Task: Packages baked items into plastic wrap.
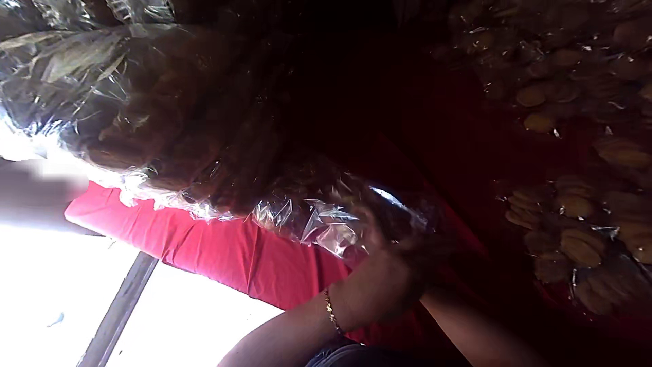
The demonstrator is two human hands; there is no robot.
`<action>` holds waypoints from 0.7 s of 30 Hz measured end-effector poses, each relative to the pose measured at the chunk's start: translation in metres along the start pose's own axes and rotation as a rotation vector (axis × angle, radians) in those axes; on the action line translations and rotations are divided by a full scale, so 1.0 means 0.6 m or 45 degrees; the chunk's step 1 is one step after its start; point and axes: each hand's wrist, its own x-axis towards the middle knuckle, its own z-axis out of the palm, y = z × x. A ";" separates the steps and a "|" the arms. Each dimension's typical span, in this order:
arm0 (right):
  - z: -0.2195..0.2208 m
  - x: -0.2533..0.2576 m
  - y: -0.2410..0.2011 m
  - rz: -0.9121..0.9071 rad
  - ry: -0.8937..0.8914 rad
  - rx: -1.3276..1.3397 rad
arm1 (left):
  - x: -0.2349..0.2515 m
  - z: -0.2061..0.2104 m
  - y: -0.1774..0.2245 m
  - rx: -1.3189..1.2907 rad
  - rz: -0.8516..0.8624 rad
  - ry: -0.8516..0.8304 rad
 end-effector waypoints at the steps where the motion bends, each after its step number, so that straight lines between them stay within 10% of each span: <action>1: 0.025 0.032 0.034 -0.083 0.021 -0.045 | -0.005 0.004 0.002 -0.167 -0.002 -0.030; 4: 0.046 0.090 0.063 0.171 -0.238 -0.058 | -0.021 0.007 -0.009 -0.554 -0.009 -0.129; 7: -0.010 0.108 -0.006 0.597 -0.559 0.063 | -0.059 -0.024 -0.073 -0.290 -0.119 0.200; 11: -0.025 0.137 0.067 0.181 -0.728 -0.553 | -0.118 -0.040 -0.223 0.143 -0.301 0.464; 21: 0.133 0.111 0.064 0.322 -0.011 -0.573 | -0.172 -0.048 -0.310 0.382 -0.268 0.393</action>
